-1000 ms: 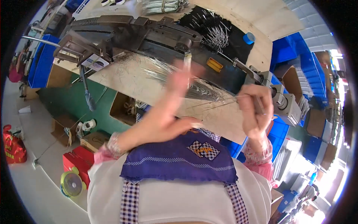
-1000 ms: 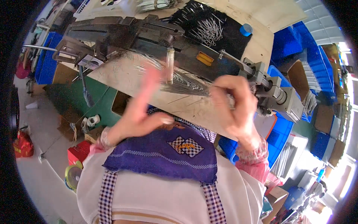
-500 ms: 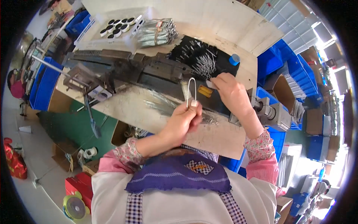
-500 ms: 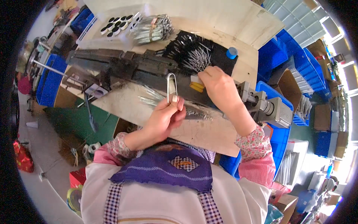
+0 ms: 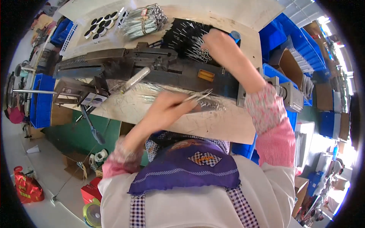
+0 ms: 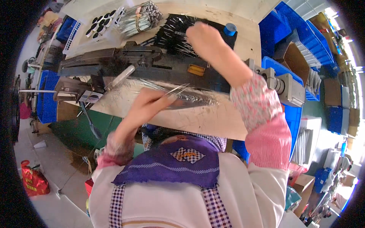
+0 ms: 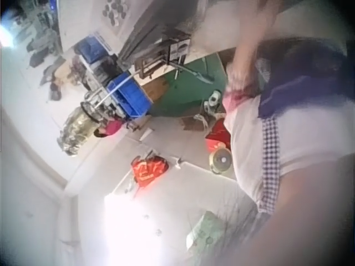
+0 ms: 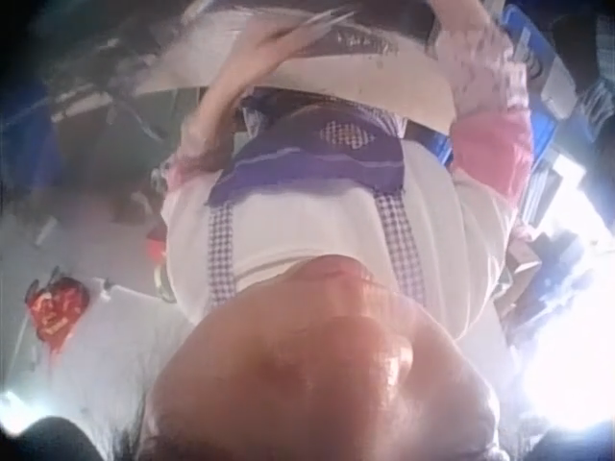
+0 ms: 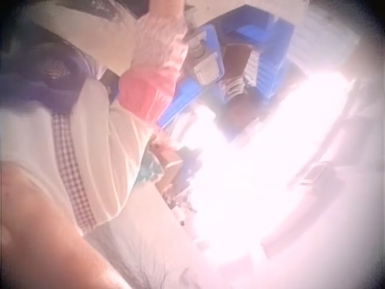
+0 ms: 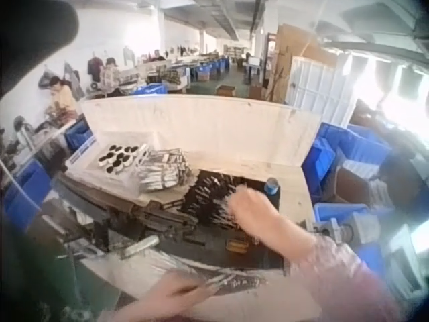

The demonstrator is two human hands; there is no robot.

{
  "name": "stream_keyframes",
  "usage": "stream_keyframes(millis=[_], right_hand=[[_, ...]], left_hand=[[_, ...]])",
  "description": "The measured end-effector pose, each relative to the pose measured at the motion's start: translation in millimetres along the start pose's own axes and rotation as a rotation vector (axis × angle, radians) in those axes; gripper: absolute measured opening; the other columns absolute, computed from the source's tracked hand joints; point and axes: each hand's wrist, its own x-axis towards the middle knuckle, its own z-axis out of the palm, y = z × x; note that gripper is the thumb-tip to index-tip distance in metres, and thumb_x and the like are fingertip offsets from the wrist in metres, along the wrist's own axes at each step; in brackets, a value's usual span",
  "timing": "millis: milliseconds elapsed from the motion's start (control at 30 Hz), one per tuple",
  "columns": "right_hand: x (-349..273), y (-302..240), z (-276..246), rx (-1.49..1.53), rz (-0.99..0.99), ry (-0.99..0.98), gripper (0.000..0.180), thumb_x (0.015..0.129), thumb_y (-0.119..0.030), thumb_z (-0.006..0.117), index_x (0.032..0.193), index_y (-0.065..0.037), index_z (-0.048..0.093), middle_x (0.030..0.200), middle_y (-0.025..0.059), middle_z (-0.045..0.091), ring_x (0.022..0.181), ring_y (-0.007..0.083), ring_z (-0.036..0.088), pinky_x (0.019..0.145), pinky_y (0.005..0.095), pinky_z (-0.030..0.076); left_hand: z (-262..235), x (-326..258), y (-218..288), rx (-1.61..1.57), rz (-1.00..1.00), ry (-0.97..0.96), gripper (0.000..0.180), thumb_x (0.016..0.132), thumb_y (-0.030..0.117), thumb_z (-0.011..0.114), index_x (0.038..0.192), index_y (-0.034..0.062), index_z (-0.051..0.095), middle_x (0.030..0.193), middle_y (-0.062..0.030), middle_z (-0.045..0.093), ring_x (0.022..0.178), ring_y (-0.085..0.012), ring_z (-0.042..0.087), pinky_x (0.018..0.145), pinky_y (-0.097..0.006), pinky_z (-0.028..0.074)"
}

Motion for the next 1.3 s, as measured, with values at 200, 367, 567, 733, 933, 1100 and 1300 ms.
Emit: stream_keyframes(millis=[200, 367, 567, 733, 933, 1100, 1300], right_hand=[[-50.1, -11.6, -44.9, 0.465, -0.094, 0.001, 0.018, 0.076, -0.016, 0.068, 0.081, -0.002, 0.059, 0.083, 0.0122, 0.057, 0.083, 0.0314, 0.060, 0.071, 0.0397, 0.049], [-53.9, -24.7, -34.3, 0.246, -0.260, 0.171, 0.012, 0.073, -0.007, 0.065, 0.083, -0.005, 0.058, 0.083, 0.0088, 0.058, 0.082, 0.0277, 0.060, 0.070, 0.0370, 0.050], [-35.7, -43.3, -21.8, 0.514, -0.332, 0.303, 0.017, 0.076, -0.005, 0.064, 0.092, -0.003, 0.061, 0.080, 0.0111, 0.060, 0.078, 0.0305, 0.061, 0.071, 0.0377, 0.052], [-15.4, -44.7, 6.7, 0.598, -0.255, 0.235, 0.016, 0.079, -0.009, 0.064, 0.092, -0.001, 0.062, 0.081, 0.0136, 0.061, 0.080, 0.0327, 0.061, 0.074, 0.0387, 0.051], [-10.0, -42.4, 8.6, 0.565, -0.242, 0.162, 0.017, 0.083, -0.011, 0.065, 0.093, 0.002, 0.064, 0.085, 0.0146, 0.062, 0.078, 0.0335, 0.061, 0.071, 0.0363, 0.050], [-2.5, -42.3, -2.3, 0.632, -0.230, 0.109, 0.017, 0.086, -0.014, 0.061, 0.090, 0.002, 0.064, 0.085, 0.0147, 0.063, 0.078, 0.0335, 0.061, 0.070, 0.0361, 0.049], [65.7, -33.5, 18.5, 0.764, 0.167, -0.806, 0.027, 0.088, -0.018, 0.051, 0.096, 0.004, 0.064, 0.076, 0.0182, 0.064, 0.072, 0.0268, 0.062, 0.067, 0.0380, 0.049]], left_hand=[[20.2, 99.3, -29.8, -0.014, -0.040, -0.043, 0.028, 0.083, 0.029, 0.062, 0.079, 0.0034, 0.072, 0.064, -0.0097, 0.064, 0.055, -0.0202, 0.058, 0.055, -0.034, 0.045], [-1.7, 74.3, -6.9, 0.989, 0.325, 0.297, 0.009, 0.071, 0.014, 0.064, 0.068, 0.0066, 0.069, 0.073, -0.0078, 0.065, 0.072, -0.0285, 0.065, 0.061, -0.038, 0.052], [-23.4, 22.3, -13.6, 1.067, 0.577, 0.579, 0.019, 0.079, 0.002, 0.058, 0.096, 0.0057, 0.065, 0.076, -0.0043, 0.060, 0.070, -0.0198, 0.063, 0.054, -0.029, 0.049], [27.9, -24.8, -36.5, -0.595, -0.149, 0.605, 0.038, 0.102, 0.029, 0.039, 0.098, 0.0014, 0.064, 0.070, -0.0060, 0.061, 0.038, -0.0084, 0.042, 0.036, -0.021, 0.032], [-38.0, 3.3, -13.4, -1.718, -0.085, 0.001, 0.057, 0.096, 0.052, 0.041, 0.097, -0.0007, 0.064, 0.061, -0.0052, 0.054, 0.033, -0.0083, 0.029, 0.028, -0.023, 0.023], [18.5, 13.7, -65.9, -0.203, -0.107, 0.417, 0.017, 0.089, 0.010, 0.056, 0.102, 0.0016, 0.048, 0.064, -0.0037, 0.054, 0.048, -0.0106, 0.053, 0.043, -0.023, 0.041], [21.1, 15.1, -74.3, -0.355, -0.122, 0.384, 0.019, 0.090, 0.006, 0.054, 0.106, 0.0041, 0.044, 0.074, -0.0014, 0.051, 0.054, -0.0073, 0.051, 0.040, -0.021, 0.037]])
